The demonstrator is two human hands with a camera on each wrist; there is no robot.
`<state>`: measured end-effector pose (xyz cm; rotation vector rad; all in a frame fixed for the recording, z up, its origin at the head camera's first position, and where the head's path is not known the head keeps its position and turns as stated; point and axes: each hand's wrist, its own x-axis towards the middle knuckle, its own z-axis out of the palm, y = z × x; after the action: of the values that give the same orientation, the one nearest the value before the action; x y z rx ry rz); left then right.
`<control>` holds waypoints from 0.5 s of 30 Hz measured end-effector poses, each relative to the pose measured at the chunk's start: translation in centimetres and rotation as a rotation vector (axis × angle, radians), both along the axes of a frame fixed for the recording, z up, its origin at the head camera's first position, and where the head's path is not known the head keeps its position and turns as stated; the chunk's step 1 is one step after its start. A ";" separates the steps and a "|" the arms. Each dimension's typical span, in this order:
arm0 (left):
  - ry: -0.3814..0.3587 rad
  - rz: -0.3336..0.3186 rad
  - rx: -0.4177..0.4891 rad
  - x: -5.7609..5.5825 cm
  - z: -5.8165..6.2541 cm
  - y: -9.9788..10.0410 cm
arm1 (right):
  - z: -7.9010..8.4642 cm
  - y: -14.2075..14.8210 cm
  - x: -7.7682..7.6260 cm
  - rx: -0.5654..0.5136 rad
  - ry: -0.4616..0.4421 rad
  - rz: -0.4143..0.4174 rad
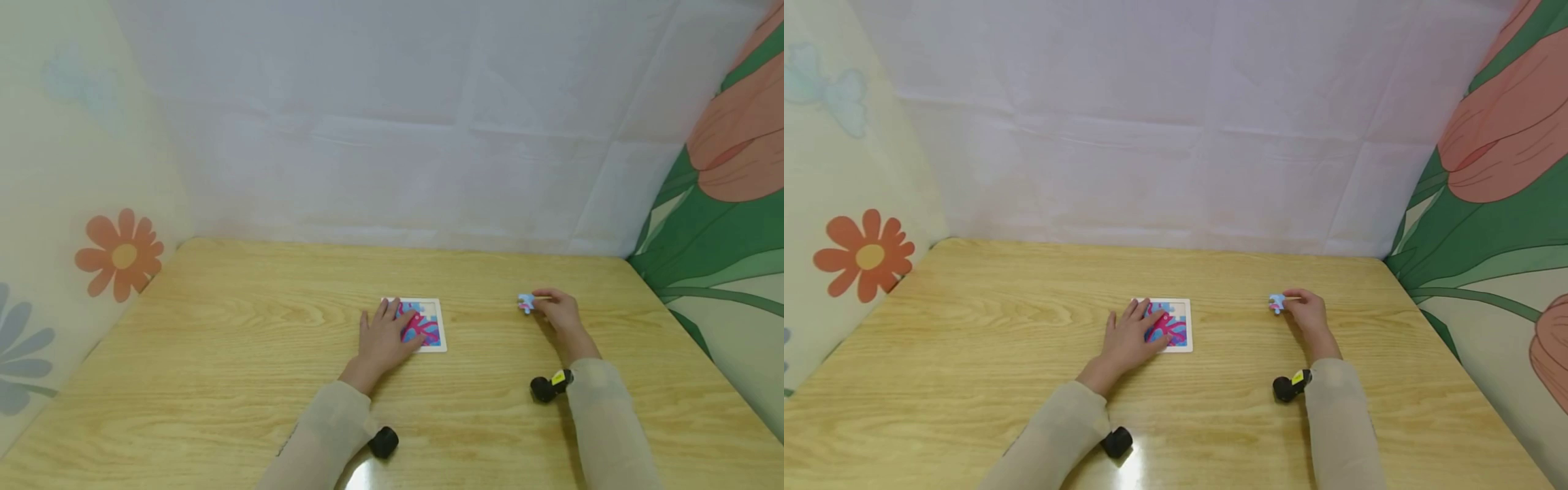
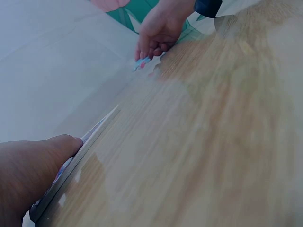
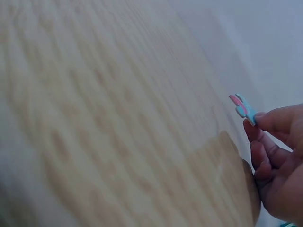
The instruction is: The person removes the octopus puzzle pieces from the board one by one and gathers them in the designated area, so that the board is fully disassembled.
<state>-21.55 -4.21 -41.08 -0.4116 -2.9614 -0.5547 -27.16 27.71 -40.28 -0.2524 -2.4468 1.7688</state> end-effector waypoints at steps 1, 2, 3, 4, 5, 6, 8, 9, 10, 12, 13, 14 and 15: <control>-0.002 0.001 -0.003 0.0 0.0 0.0 | -0.1 0.0 0.0 0.004 0.001 0.001; -0.004 0.001 -0.005 0.0 0.0 0.0 | -0.1 0.1 0.0 0.006 0.004 0.003; -0.006 0.002 -0.007 0.0 0.0 0.0 | -0.2 0.1 0.0 0.008 0.009 0.004; -0.007 0.002 -0.009 0.0 0.1 0.0 | -0.2 0.1 -0.1 0.011 0.015 0.007; -0.009 0.002 -0.010 0.0 0.1 0.0 | -0.3 0.2 -0.1 0.008 0.020 0.010; -0.010 0.002 -0.010 0.0 0.1 0.0 | -0.3 0.2 -0.1 0.009 0.027 0.009; -0.011 0.001 -0.008 0.0 0.1 0.0 | -0.4 0.2 -0.1 0.004 0.038 0.015; -0.010 0.000 -0.007 0.0 0.1 0.0 | -0.4 0.2 -0.1 0.003 0.044 0.014; -0.009 -0.001 -0.006 0.0 0.0 0.0 | -0.4 0.2 -0.1 0.001 0.048 0.015; -0.008 -0.002 -0.004 0.0 0.1 0.0 | -0.5 0.2 -0.2 0.011 0.053 0.008; -0.007 -0.002 -0.003 0.0 0.1 0.0 | -0.6 0.2 -0.2 0.013 0.052 0.008; -0.006 -0.003 -0.002 0.0 0.1 0.0 | -0.6 0.2 -0.2 0.020 0.053 0.004; -0.005 -0.003 -0.001 0.0 0.1 0.0 | -0.6 0.2 -0.2 0.025 0.054 0.000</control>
<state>-21.55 -4.23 -41.00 -0.4157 -2.9663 -0.5548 -27.40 27.92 -40.91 -0.1999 -2.4307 1.7202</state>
